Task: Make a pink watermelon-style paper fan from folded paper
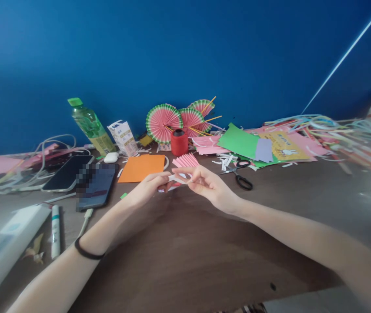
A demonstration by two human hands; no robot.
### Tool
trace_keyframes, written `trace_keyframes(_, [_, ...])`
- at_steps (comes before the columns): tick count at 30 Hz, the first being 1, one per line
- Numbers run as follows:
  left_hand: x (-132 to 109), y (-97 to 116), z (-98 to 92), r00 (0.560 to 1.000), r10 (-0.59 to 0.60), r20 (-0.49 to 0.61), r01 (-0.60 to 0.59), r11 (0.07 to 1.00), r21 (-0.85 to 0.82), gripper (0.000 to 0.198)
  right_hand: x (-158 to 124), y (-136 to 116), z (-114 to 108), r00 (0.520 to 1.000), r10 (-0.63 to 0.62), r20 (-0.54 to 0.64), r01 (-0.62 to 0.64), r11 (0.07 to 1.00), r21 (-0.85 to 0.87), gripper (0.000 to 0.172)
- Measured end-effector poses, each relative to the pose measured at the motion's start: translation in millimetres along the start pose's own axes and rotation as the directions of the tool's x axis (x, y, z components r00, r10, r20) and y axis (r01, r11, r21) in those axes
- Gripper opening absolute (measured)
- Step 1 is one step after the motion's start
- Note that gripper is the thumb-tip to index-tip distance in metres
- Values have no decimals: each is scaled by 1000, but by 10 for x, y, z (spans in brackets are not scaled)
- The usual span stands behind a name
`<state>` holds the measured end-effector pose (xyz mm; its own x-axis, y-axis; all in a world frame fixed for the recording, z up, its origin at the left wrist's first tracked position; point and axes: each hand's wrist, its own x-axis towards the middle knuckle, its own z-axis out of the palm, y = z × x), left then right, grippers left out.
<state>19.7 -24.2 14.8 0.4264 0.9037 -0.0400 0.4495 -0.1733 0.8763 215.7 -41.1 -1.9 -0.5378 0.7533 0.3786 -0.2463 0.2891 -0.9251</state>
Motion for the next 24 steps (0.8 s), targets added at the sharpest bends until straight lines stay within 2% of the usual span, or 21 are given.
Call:
trace_keyframes(4, [9,-31,19,1000,-20,10,21,995,-102,21,18,37,-36,999,17,37,-18,999,26,18])
trace_keyframes(8, [5,-18,83,999,-44,25,48,976,-211,21,39,63,-50,997,67,28,-69,993,93,26])
trace_keyframes(10, [3,-7,101,999,-35,13,37,980,-197,23,49,43,-55,997,77,29,-80,989,124,29])
trace_keyframes(13, [1,2,93,999,13,-47,-13,1000,-1,26,47,-2,-65,998,60,24,-60,998,-20,22])
trace_keyframes(15, [-3,8,82,993,38,-108,-17,982,189,26,32,-14,-62,998,37,-41,-44,978,-205,14])
trace_keyframes(17, [-8,18,83,987,51,-154,4,941,339,24,13,0,-48,994,21,-109,-55,947,-316,10])
trace_keyframes(20, [-14,37,105,983,80,-166,5,889,459,22,-9,45,-17,992,71,-106,-100,949,-300,10])
trace_keyframes(24, [-18,40,125,981,96,-169,1,868,496,24,-11,66,0,993,108,-46,-116,963,-244,15])
